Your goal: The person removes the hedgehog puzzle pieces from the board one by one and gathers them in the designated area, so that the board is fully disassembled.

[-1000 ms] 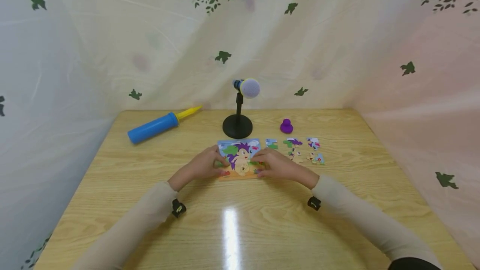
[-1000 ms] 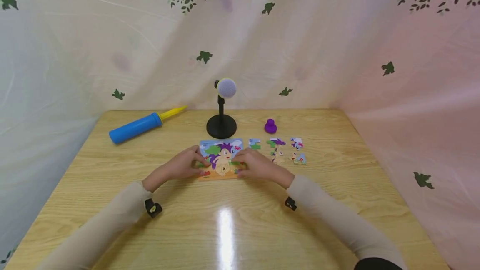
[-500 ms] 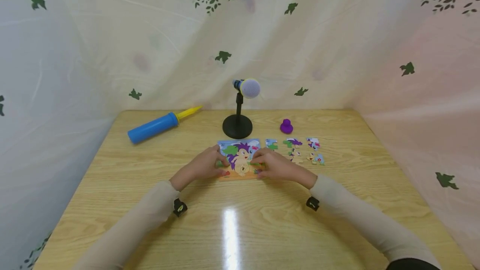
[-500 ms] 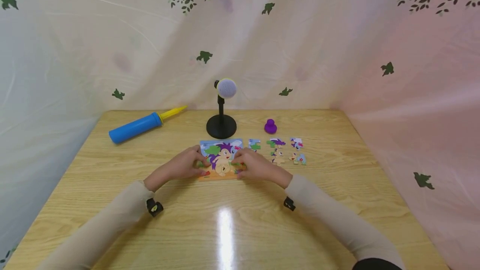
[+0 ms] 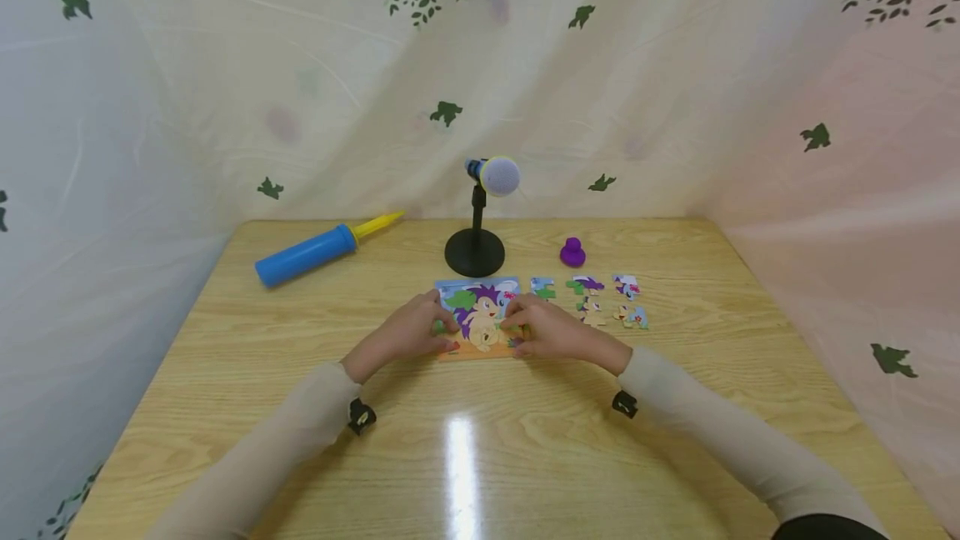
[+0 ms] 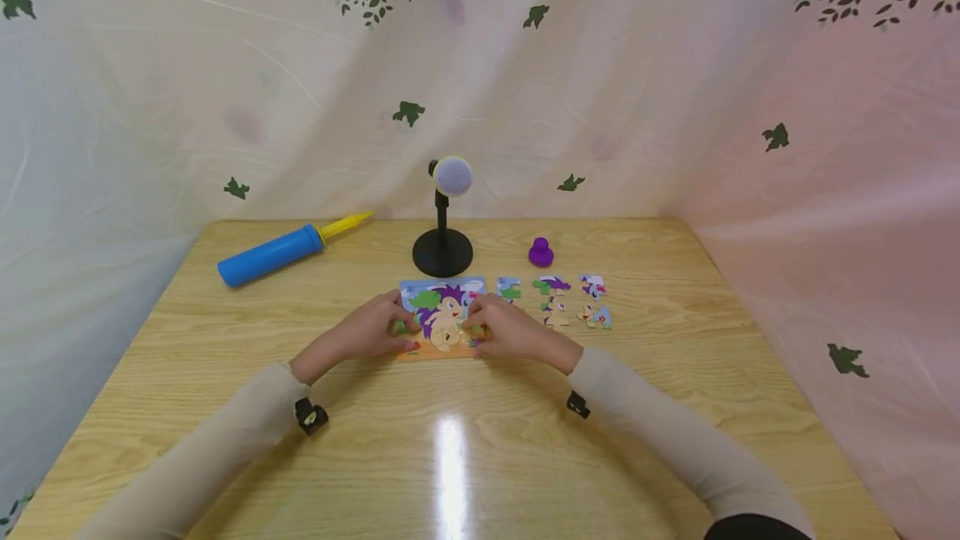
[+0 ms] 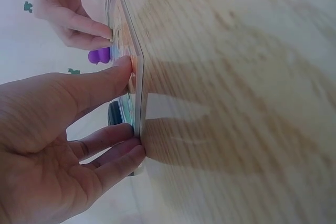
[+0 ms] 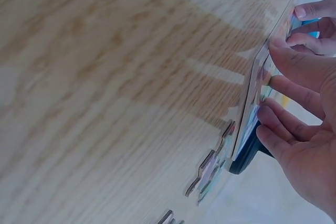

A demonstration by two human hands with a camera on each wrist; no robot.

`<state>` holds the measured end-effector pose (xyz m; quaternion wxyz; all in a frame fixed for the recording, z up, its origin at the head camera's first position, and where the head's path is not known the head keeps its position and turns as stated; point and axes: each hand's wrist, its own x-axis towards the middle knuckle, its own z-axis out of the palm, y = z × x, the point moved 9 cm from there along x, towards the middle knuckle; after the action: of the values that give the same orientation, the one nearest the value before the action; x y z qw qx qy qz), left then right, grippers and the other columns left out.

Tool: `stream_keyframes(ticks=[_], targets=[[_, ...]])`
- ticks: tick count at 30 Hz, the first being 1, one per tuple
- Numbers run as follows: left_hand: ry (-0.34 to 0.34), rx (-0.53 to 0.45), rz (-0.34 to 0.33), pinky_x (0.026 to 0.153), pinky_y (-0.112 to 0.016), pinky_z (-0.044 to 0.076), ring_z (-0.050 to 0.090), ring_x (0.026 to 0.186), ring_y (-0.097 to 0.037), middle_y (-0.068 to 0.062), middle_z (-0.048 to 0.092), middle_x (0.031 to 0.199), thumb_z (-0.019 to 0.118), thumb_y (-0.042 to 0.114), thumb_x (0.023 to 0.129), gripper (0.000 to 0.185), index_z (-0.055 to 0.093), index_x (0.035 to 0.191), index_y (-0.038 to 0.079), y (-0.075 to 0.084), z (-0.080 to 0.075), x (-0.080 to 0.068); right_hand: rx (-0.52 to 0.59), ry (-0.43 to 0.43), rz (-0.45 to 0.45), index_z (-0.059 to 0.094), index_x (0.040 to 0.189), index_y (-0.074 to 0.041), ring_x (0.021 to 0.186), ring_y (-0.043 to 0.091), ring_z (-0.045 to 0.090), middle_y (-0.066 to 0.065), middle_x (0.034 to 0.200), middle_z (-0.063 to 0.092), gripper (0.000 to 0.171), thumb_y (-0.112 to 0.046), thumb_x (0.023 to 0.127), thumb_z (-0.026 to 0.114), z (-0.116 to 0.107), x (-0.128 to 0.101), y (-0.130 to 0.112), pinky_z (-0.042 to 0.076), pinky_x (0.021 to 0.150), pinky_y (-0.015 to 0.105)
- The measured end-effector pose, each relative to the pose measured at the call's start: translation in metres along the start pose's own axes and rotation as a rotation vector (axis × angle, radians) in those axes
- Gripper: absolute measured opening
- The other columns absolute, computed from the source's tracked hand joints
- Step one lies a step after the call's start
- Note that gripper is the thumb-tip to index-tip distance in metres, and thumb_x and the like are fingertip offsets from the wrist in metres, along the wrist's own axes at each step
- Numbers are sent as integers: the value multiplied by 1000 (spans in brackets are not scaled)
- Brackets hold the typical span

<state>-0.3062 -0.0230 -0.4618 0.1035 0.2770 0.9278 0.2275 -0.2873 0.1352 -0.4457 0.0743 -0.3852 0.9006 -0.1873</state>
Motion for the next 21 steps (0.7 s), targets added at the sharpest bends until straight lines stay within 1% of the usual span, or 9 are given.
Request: stream_keyframes(ticks=[1,4,9,12,16,21], targets=[[0,1,1,91,-40,49,56,107,-27,-10,61,105,83,23,87,19,81,104,14,0,0,0,-1,1,-2,75,119,-1,102,20,56,10,114,64,38,-14,84,85,0,0,0,53,85,33],[0,-1,0,89,-39,48,53,98,-23,-9,60,104,83,23,87,19,81,103,14,0,0,1,-13,9,-10,75,117,-1,102,20,56,10,113,64,38,-15,83,85,0,0,-1,54,85,33],[-2,-3,-8,91,-39,48,53,100,-22,-9,60,105,83,24,87,19,81,103,14,-1,1,1,-16,16,-11,76,116,-3,102,19,55,9,113,64,36,-15,83,86,0,1,1,53,85,33],[-4,-4,-10,87,-37,47,52,96,-21,-8,58,102,83,24,87,20,81,103,14,-1,1,1,-11,19,-7,77,114,-4,102,19,54,9,113,63,35,-15,83,86,0,1,1,53,85,33],[-9,-9,-10,78,-32,43,47,88,-19,-7,55,98,82,25,87,20,81,103,13,-1,2,1,-12,25,-9,77,111,-5,102,20,53,8,112,63,32,-16,82,86,-1,1,1,52,85,33],[-4,-3,-1,76,-31,42,47,87,-19,-8,55,98,83,26,87,21,81,103,12,0,0,1,-11,20,-5,77,110,-5,102,20,53,8,112,62,32,-17,82,86,0,2,3,53,85,33]])
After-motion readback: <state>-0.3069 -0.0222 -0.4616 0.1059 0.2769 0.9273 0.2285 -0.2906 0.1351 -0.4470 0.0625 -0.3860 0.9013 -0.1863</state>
